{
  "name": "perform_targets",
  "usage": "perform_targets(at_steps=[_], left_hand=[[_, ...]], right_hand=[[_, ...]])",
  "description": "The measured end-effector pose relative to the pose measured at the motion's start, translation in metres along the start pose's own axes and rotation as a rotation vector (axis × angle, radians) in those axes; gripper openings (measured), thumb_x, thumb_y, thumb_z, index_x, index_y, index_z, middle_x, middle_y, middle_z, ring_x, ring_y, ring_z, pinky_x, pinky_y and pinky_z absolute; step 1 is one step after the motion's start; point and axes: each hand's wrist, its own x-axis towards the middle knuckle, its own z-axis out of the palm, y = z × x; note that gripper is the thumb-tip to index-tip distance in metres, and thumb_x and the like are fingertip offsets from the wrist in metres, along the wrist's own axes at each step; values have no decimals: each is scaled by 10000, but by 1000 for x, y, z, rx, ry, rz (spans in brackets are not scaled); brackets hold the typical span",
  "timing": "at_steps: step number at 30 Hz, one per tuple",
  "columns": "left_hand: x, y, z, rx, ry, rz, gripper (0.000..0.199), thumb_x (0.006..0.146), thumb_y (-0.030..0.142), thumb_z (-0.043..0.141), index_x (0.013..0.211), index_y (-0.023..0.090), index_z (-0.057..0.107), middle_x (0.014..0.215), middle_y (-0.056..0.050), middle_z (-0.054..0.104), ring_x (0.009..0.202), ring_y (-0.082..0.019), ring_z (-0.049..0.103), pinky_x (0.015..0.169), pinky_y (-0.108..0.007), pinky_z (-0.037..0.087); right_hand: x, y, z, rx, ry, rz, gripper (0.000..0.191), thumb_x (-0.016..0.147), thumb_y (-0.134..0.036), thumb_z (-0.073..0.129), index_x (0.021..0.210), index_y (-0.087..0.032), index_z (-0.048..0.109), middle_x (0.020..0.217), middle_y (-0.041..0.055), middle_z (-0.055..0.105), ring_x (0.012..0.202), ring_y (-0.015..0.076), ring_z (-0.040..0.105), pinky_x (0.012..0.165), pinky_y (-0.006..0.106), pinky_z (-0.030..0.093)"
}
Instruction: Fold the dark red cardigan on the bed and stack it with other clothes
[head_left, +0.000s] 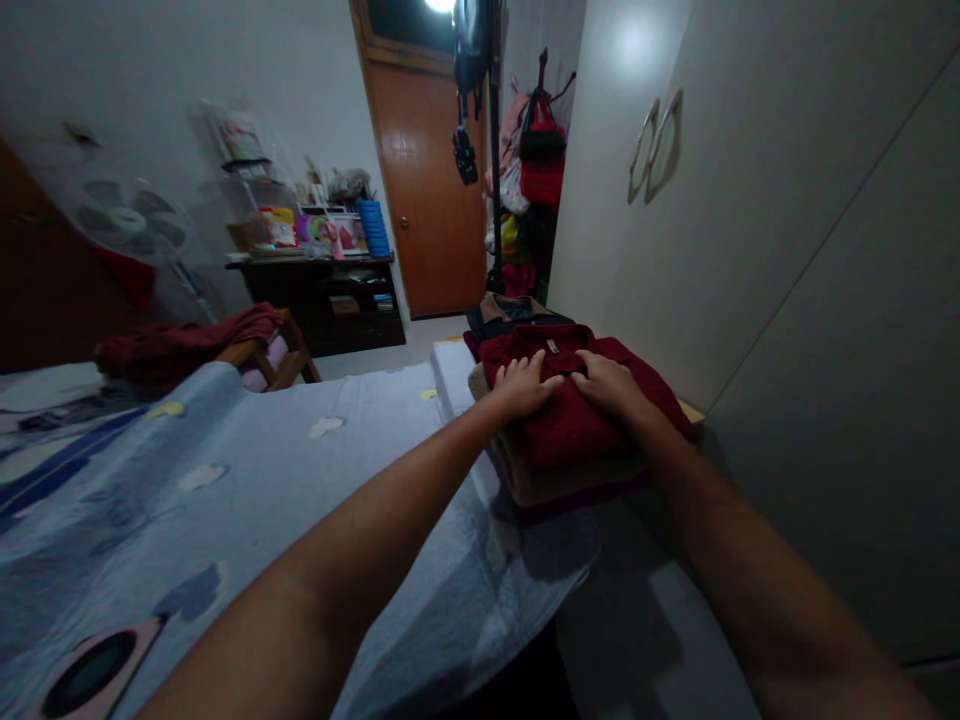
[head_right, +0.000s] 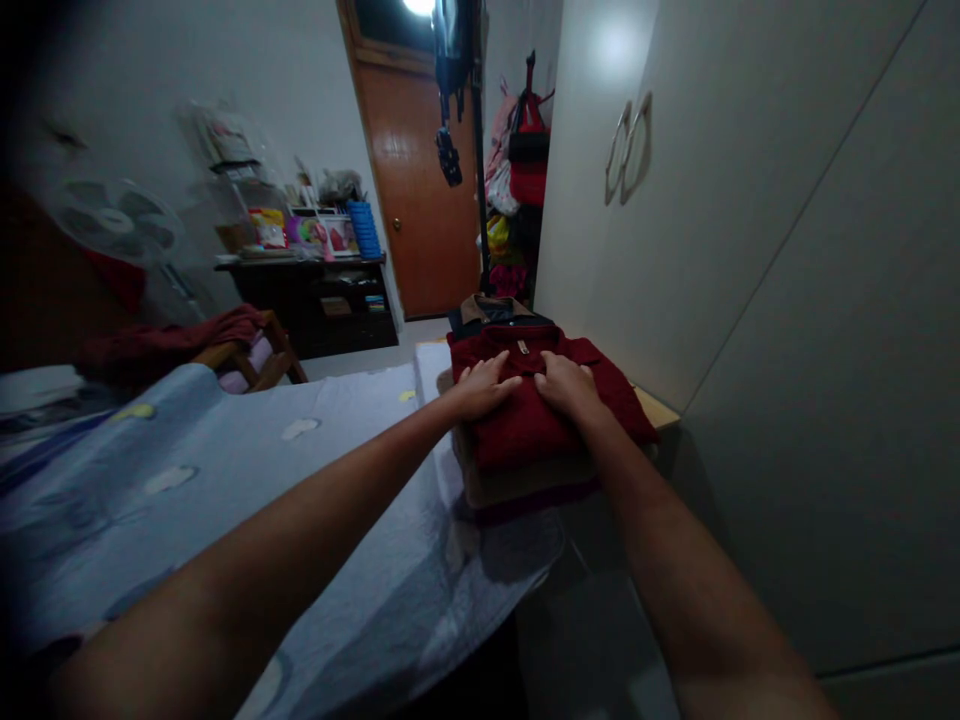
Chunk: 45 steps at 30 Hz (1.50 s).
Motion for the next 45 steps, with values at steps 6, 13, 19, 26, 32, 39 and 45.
perform_targets(at_steps=[6,13,19,26,32,39,45], left_hand=[[-34,3,4,105,-95,70,845,838,743,300,1498,216,262,1591,-136,202,1459,-367,126,1149,-513,158],[-47,2,25,184,-40,61,790,856,710,304,1478,223,318,1584,-133,227,1456,-375,131,1146,-508,168],[-50,3,27,203,-41,52,780,855,708,302,1473,232,322,1584,-124,232,1457,-370,135,1141,-517,172],[-50,3,30,198,-37,47,800,845,717,295,1472,222,328,1578,-126,247,1456,-374,134,1143,-514,169],[-51,3,29,195,-39,64,789,852,702,308,1467,209,341,1573,-141,253,1452,-381,146,1141,-518,173],[-56,1,34,150,85,81,723,875,668,348,1448,227,379,1560,-108,300,1453,-327,183,1162,-493,168],[-105,-16,42,-26,254,233,574,967,511,303,1472,239,328,1585,-46,253,1467,-177,160,1190,-399,161]], right_hand=[[-34,-17,-6,-16,-63,-45,440,936,-326,337,1282,-178,566,1307,112,607,1161,251,571,952,337,408],[-41,-20,16,-105,-66,-62,441,951,-307,295,1264,-189,581,1399,91,531,1259,222,489,1010,338,367],[-47,-18,20,-146,-62,-97,457,959,-306,287,1305,-171,555,1432,97,497,1309,220,442,1063,353,327],[-46,-19,24,-120,-51,-50,450,955,-321,301,1300,-196,561,1431,78,501,1306,219,447,1055,366,339],[-47,-20,23,-96,-36,-49,436,945,-320,307,1250,-205,596,1400,74,533,1261,224,489,1029,372,361],[-48,-23,17,-68,-25,-35,406,944,-320,328,1217,-207,607,1369,80,560,1238,223,504,994,366,375],[-56,-39,10,-7,64,-30,371,927,-319,394,1206,-202,606,1275,99,625,1246,273,487,1052,460,294]])
